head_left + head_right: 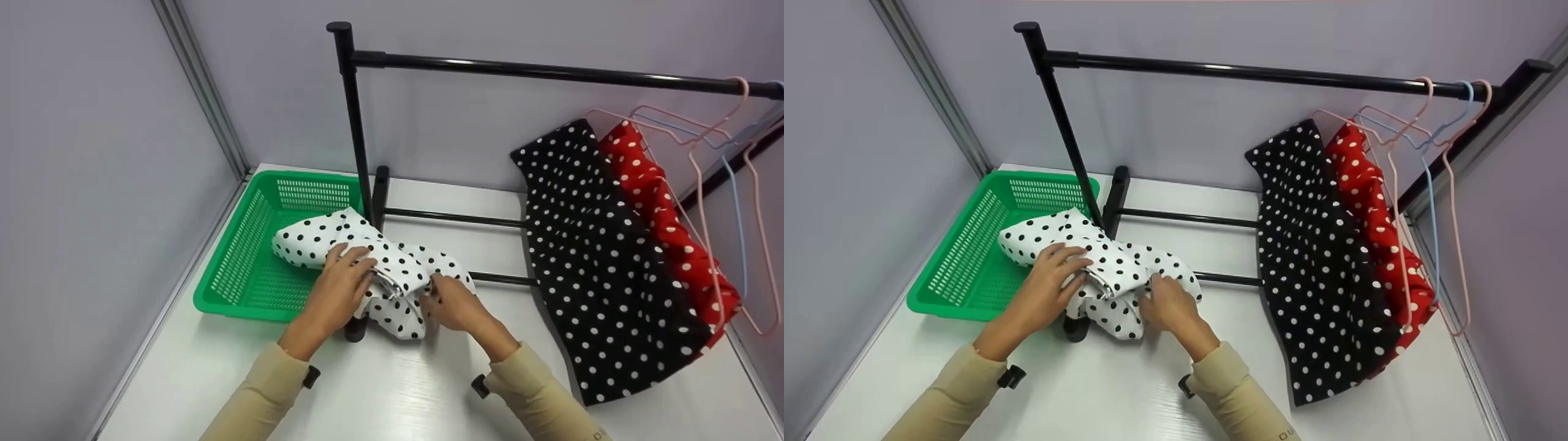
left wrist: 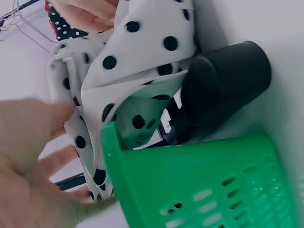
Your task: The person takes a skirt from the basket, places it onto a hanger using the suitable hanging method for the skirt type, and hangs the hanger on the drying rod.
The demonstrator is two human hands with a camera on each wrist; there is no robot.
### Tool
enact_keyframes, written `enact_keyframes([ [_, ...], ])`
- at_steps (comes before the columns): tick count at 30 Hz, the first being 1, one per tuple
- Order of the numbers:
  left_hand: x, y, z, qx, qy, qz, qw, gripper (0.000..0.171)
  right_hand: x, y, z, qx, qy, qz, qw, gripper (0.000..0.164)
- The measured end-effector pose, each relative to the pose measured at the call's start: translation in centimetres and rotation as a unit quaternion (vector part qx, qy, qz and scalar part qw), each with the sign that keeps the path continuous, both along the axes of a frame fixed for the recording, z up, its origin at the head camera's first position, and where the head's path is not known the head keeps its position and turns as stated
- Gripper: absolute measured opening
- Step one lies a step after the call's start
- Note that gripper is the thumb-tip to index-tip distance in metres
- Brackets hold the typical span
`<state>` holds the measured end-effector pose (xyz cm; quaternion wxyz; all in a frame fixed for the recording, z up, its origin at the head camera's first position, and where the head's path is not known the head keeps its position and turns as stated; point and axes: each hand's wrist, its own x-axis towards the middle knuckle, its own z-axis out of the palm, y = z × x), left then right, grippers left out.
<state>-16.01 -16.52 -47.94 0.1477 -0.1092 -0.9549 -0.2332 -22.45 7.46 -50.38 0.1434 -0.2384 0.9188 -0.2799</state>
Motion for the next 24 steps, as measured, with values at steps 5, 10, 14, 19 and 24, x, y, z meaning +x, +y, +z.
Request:
enact_keyframes([
  [5, -0.8, 1.5, 1.2, 0.045, 0.024, -0.04, 0.9979, 0.021, 1.6, -0.6, 3.2, -0.035, 0.061, 0.039, 0.997, 0.087],
  [10, -1.3, 4.0, 2.0, 0.023, 0.082, -0.123, 0.9886, 0.023, 1.9, -1.6, 4.3, -0.117, 0.086, 0.002, 0.989, 0.045],
  [14, -0.9, 4.6, 1.2, 0.001, 0.095, -0.166, 0.9816, 0.028, 0.6, -1.0, 3.6, -0.154, 0.121, -0.062, 0.979, 0.026],
  [19, -0.1, 4.0, -1.0, -0.007, 0.085, -0.155, 0.9842, 0.031, -0.9, 0.9, 2.9, -0.182, 0.123, -0.12, 0.968, 0.024],
  [24, 0.4, 2.4, -2.7, 0.034, 0.079, -0.116, 0.9896, 0.035, -2.0, 2.6, 3.4, -0.222, 0.12, -0.146, 0.957, 0.021],
])
